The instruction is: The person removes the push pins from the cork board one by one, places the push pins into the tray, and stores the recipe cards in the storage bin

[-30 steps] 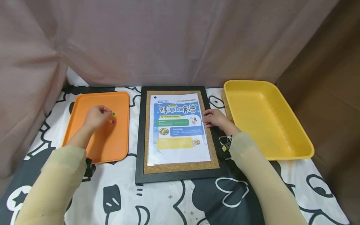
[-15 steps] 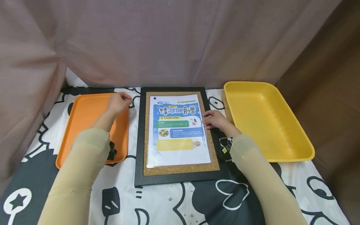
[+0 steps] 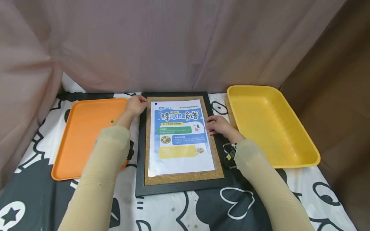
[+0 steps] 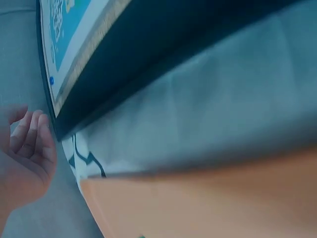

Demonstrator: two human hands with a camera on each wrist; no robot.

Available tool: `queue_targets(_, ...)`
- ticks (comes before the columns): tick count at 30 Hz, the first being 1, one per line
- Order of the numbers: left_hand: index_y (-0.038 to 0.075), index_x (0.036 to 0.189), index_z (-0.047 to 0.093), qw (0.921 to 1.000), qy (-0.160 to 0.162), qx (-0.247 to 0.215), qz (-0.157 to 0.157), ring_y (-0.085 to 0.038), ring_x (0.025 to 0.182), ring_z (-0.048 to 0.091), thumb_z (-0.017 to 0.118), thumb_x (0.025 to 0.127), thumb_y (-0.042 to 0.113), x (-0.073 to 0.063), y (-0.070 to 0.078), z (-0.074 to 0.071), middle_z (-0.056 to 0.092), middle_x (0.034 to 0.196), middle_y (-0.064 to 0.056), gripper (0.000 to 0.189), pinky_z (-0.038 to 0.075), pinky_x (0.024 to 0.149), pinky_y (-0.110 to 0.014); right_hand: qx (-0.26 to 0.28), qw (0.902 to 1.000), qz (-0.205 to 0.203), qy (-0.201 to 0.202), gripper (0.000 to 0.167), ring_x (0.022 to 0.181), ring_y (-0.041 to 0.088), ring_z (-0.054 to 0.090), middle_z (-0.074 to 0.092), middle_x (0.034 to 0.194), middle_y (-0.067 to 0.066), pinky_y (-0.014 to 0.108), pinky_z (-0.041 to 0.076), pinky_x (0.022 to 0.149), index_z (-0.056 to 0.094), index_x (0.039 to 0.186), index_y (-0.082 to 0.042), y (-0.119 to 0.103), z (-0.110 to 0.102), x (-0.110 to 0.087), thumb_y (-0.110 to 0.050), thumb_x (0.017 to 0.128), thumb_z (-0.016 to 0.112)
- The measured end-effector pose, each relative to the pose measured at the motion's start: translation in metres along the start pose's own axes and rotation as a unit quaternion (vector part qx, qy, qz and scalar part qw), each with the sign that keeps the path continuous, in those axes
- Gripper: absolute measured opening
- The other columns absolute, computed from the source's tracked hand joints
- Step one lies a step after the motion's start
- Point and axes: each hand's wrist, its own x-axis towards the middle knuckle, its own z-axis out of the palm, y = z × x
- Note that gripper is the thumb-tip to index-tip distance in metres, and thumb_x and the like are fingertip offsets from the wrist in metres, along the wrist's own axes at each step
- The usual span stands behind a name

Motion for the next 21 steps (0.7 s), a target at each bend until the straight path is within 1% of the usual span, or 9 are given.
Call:
queue_targets(2,-0.002,0.115,0.058,1.0000,-0.001,0.002,-0.002,-0.027,0.095,0.052,0.046,0.095,0.018,0.003,0.003,0.007,0.060,0.112,-0.019,0.031,0.044,0.086,-0.038,0.002,1.0000,-0.001,0.000,0.042,0.071,0.011,0.061,0.059,0.108,0.019,0.021,0.054,0.066,0.046,0.132,-0.002,0.001,0.001,-0.001,-0.009,0.092,0.057)
queue_targets(5,0.000,0.117,0.057,0.9998,-0.012,0.012,-0.011,-0.026,0.094,0.053,0.046,0.094,0.019,0.008,0.004,0.017,0.059,0.112,-0.018,0.032,0.045,0.085,-0.037,0.003,1.0000,-0.001,-0.001,0.042,0.070,0.010,0.060,0.059,0.107,0.019,0.021,0.054,0.065,0.046,0.132,-0.001,0.003,0.002,-0.001,-0.008,0.092,0.057)
queue_targets(9,0.000,0.118,0.057,0.9986,-0.029,0.041,-0.019,-0.025,0.093,0.054,0.047,0.093,0.018,0.014,0.005,0.026,0.059,0.110,-0.017,0.032,0.046,0.084,-0.037,0.006,1.0000,0.001,-0.002,0.042,0.069,0.010,0.060,0.060,0.106,0.018,0.021,0.054,0.064,0.046,0.131,-0.002,0.003,0.004,0.000,-0.008,0.091,0.057)
queue_targets(14,-0.001,0.120,0.056,0.9967,-0.035,0.071,-0.019,-0.028,0.100,0.054,0.049,0.092,0.018,0.020,0.009,0.031,0.059,0.115,-0.017,0.034,0.044,0.092,-0.040,0.005,1.0000,-0.006,0.003,0.041,0.069,0.010,0.059,0.059,0.105,0.017,0.021,0.054,0.063,0.047,0.130,-0.002,0.002,0.003,0.001,-0.007,0.091,0.057)
queue_targets(16,0.000,0.122,0.055,0.9950,-0.036,0.092,-0.019,-0.029,0.103,0.054,0.050,0.091,0.018,0.021,0.012,0.031,0.059,0.117,-0.017,0.036,0.042,0.095,-0.041,0.004,1.0000,-0.004,0.002,0.041,0.069,0.011,0.059,0.059,0.105,0.017,0.021,0.054,0.063,0.047,0.130,-0.002,0.001,0.002,0.000,-0.007,0.091,0.057)
queue_targets(19,0.001,0.123,0.054,0.9920,-0.038,0.118,-0.022,-0.029,0.107,0.054,0.051,0.091,0.018,0.022,0.018,0.034,0.059,0.120,-0.016,0.036,0.042,0.097,-0.041,0.002,1.0000,-0.001,-0.001,0.041,0.070,0.011,0.059,0.058,0.106,0.017,0.021,0.054,0.064,0.046,0.131,-0.002,0.000,0.001,0.000,-0.007,0.091,0.057)
queue_targets(21,0.003,0.123,0.054,0.9909,-0.038,0.126,-0.027,-0.029,0.109,0.054,0.051,0.091,0.018,0.022,0.022,0.035,0.058,0.121,-0.015,0.035,0.042,0.097,-0.042,0.000,1.0000,0.000,0.001,0.041,0.071,0.012,0.060,0.058,0.107,0.017,0.021,0.054,0.064,0.046,0.131,-0.003,0.000,0.000,0.001,-0.008,0.091,0.057)
